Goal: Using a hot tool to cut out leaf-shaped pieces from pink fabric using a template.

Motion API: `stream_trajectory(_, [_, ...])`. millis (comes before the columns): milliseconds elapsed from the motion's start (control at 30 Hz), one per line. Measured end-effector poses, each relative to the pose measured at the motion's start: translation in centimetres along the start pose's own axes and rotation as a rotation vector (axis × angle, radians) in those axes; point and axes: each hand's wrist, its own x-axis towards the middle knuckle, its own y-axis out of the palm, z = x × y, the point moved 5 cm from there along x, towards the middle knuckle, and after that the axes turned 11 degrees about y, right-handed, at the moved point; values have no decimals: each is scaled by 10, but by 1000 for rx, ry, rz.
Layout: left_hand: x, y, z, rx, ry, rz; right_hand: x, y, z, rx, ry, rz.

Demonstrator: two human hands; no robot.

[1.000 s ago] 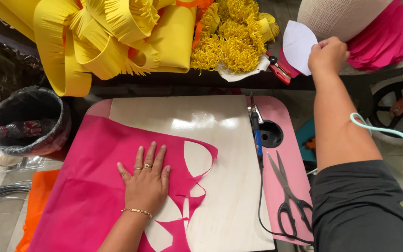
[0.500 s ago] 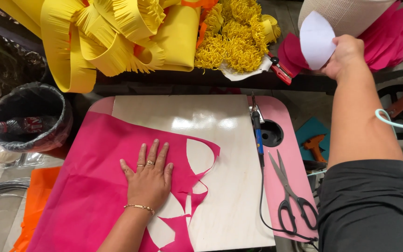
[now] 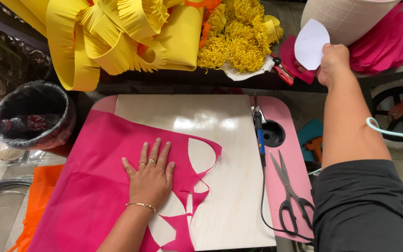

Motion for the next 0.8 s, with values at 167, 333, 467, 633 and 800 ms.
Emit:
stream_trajectory(167, [1,0,0,-2,-6,-4,-15,5,26,162,34,107])
stream_trajectory(333, [2,5,1,19,-16,14,-23,25,31,112,46,434])
stream_trajectory(467, [1,1,1,18,-1,-28,-28,16,41,431,-139,291])
stream_trajectory(633, [5,1,-2,22,-7,11,-47,2,58,69,-459,91])
stream_trajectory(800, [8,-23,-15,-40,-18,121,-18,-17,59,-123,-787,-91])
